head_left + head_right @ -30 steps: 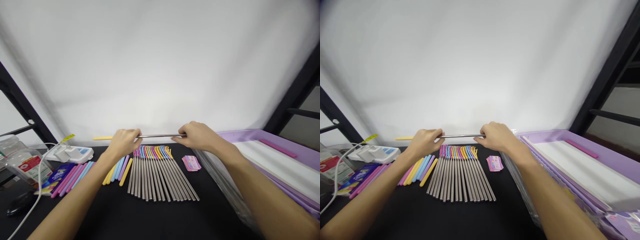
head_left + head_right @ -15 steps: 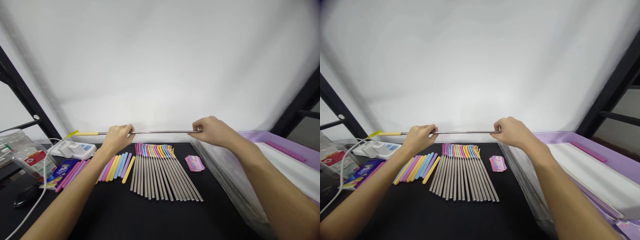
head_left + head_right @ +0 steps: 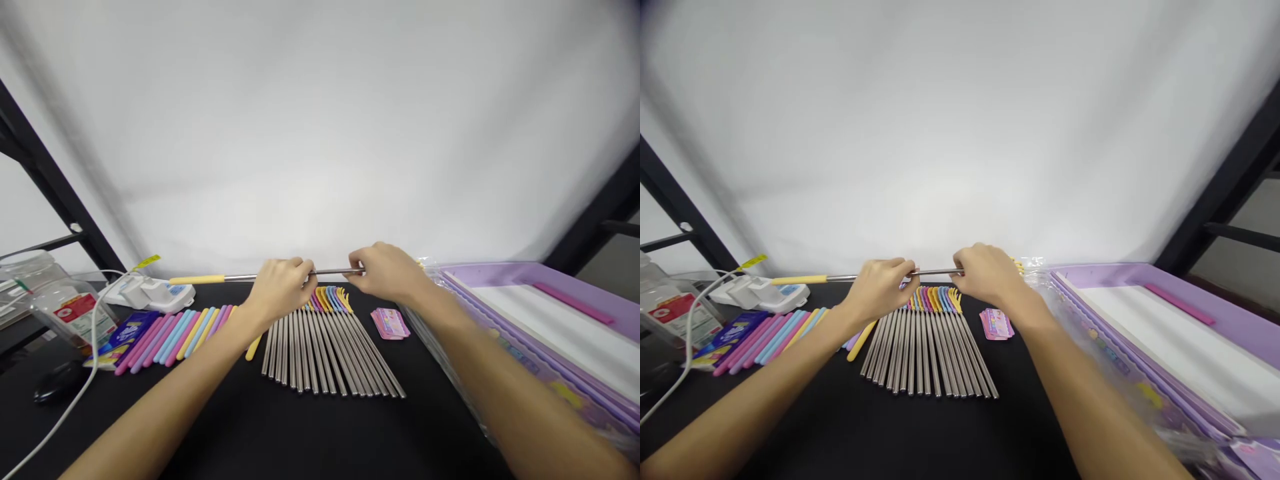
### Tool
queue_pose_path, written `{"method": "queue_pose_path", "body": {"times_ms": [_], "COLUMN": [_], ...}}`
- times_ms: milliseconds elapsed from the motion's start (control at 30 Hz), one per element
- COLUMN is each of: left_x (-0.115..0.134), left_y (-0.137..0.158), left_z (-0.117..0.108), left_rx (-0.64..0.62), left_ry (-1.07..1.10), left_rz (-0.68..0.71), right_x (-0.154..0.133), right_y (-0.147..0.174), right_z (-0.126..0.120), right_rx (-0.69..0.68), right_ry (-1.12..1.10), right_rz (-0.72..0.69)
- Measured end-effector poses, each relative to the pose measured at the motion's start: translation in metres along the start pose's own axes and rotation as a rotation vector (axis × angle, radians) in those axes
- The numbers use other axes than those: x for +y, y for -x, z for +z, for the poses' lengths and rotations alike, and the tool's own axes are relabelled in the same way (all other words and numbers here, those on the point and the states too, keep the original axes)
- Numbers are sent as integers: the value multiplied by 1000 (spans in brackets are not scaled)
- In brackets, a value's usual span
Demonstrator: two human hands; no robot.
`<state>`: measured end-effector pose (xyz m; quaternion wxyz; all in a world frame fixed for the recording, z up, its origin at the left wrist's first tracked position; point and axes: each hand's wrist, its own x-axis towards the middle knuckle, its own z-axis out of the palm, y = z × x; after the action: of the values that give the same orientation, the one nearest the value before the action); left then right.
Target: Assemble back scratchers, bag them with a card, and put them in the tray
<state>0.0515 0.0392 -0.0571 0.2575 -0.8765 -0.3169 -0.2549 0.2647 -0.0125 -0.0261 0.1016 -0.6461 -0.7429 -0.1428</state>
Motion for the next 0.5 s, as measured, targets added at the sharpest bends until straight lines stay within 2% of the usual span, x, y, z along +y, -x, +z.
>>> {"method": "queue_pose_path", "body": {"times_ms": [67,133,233,333,433,500], "left_x": [-11,-29,-44,-30,-6,-2], "left_y": [0,1,4,4,2,0], "left_z": [-3,-6,-6,-3,-2,-4], "left_rx": [-4,-28,-139,-174,-154,-148], "left_ry": [-15,-55,-59,68,218,239], "left_rz": [30,-2,8,78,161,189], "right_x": [13,29,39,23,1,-2], "right_y": [2,4,6,4,0,-2], "right_z": [-1,-5,-9,-5,4,7], "right_rx": [-18,-23,-31,-10,17,16], "right_ry": [-37,-54,-14,63,78,50], "right_rz": [18,55,106,101,-1,-35]}}
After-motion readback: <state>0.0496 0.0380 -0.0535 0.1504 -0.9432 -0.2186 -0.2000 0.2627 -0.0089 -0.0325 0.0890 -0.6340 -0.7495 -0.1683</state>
